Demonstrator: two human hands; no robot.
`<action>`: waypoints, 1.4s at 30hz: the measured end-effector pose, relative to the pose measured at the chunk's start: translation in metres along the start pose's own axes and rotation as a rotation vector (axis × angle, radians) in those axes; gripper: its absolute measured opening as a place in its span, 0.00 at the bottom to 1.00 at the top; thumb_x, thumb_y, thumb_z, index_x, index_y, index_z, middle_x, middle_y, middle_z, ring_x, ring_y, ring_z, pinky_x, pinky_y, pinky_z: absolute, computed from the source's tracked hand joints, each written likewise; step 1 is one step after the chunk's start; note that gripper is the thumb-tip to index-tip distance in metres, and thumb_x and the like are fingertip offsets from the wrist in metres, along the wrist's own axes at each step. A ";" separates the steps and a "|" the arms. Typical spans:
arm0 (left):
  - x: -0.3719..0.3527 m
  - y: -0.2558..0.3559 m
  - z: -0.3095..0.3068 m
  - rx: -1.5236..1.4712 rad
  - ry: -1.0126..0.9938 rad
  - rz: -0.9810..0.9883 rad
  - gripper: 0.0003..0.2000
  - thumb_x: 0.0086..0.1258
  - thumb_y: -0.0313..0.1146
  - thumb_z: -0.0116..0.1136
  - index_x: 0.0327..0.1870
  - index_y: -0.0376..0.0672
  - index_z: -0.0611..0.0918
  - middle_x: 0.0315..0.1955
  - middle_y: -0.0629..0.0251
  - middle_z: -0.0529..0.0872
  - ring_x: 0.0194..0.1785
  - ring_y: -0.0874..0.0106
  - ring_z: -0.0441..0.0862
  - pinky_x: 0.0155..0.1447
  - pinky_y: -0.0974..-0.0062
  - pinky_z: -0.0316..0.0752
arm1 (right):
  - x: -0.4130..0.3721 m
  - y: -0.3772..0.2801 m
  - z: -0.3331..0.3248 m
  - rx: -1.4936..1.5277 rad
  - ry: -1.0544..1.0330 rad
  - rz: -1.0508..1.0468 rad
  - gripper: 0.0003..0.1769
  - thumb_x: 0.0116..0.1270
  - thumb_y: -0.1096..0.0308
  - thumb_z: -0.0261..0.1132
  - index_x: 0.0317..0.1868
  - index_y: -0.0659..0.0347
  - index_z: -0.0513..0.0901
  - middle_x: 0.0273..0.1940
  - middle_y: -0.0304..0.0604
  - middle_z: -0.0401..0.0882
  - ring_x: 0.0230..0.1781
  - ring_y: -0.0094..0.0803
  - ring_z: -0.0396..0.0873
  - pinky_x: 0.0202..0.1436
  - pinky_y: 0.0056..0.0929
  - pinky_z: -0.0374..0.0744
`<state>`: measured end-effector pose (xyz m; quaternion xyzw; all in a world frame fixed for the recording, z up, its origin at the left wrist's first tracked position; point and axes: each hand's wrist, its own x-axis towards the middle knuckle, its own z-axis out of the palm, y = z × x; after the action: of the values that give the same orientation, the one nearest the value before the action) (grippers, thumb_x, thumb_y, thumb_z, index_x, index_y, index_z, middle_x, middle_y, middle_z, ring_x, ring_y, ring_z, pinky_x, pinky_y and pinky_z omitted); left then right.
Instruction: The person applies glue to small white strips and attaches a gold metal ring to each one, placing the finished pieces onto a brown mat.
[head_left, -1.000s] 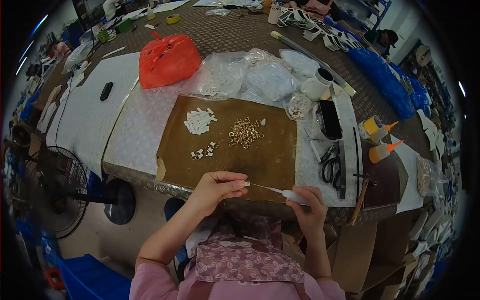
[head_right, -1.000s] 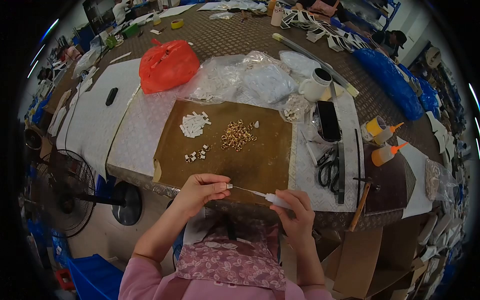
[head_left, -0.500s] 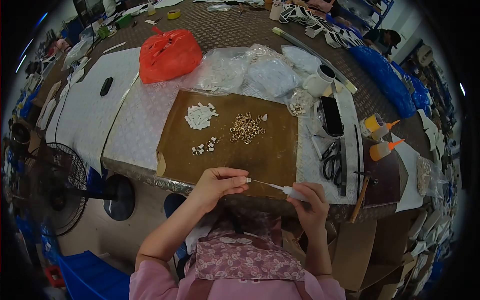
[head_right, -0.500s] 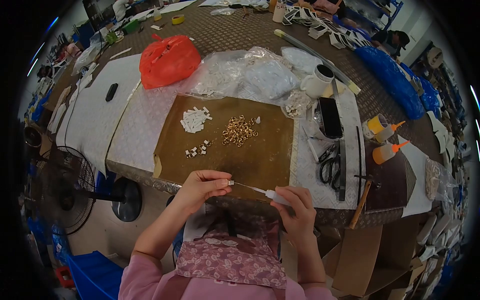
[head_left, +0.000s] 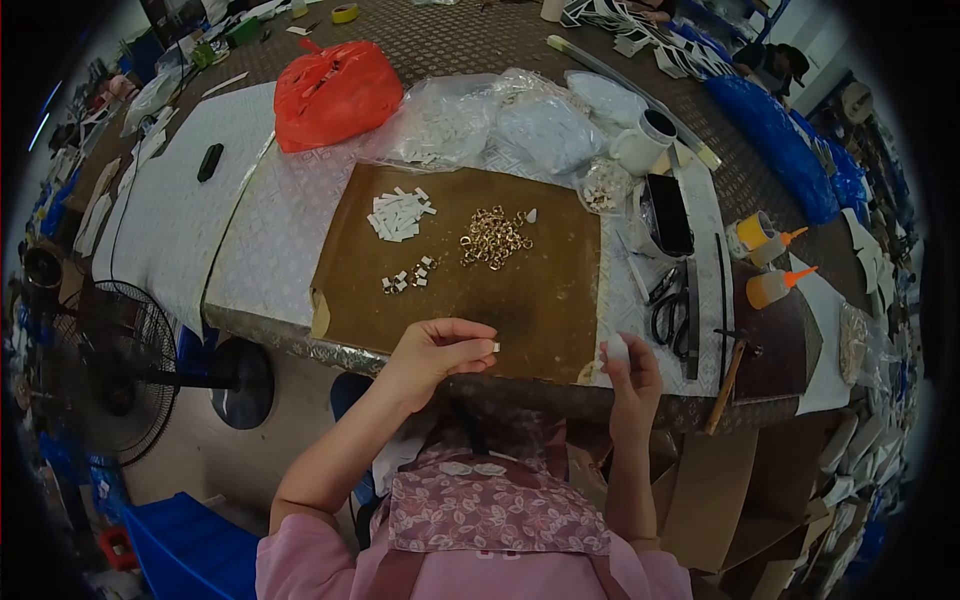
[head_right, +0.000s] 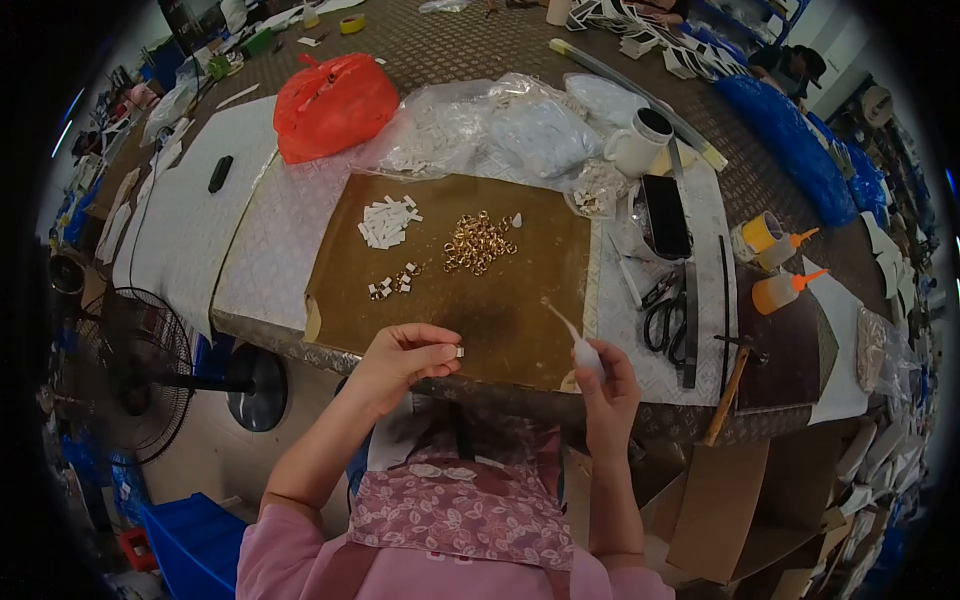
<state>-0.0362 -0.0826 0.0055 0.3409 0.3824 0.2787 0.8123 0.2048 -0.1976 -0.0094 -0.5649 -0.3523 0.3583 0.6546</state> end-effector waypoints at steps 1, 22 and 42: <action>-0.001 0.000 0.000 0.003 0.002 0.001 0.11 0.61 0.25 0.64 0.43 0.33 0.82 0.36 0.61 0.85 0.37 0.73 0.84 0.44 0.79 0.80 | 0.002 0.007 0.000 0.052 -0.003 0.026 0.16 0.65 0.71 0.63 0.53 0.65 0.74 0.46 0.40 0.79 0.42 0.23 0.76 0.46 0.22 0.74; 0.009 -0.005 0.003 0.065 0.006 -0.025 0.09 0.61 0.24 0.63 0.41 0.34 0.81 0.34 0.64 0.84 0.35 0.75 0.83 0.42 0.80 0.79 | 0.052 0.091 0.044 0.332 -0.019 -0.044 0.16 0.71 0.66 0.56 0.55 0.63 0.70 0.46 0.41 0.78 0.37 0.22 0.75 0.42 0.21 0.74; 0.083 -0.065 -0.045 0.583 0.219 0.630 0.13 0.62 0.18 0.53 0.24 0.40 0.62 0.23 0.65 0.77 0.26 0.78 0.73 0.33 0.81 0.70 | 0.055 0.099 0.033 0.501 -0.023 -0.032 0.12 0.67 0.76 0.55 0.49 0.58 0.66 0.40 0.39 0.72 0.38 0.25 0.71 0.40 0.25 0.72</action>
<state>-0.0145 -0.0476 -0.1011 0.6241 0.4063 0.4275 0.5125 0.1963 -0.1232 -0.1002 -0.3751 -0.2688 0.4306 0.7756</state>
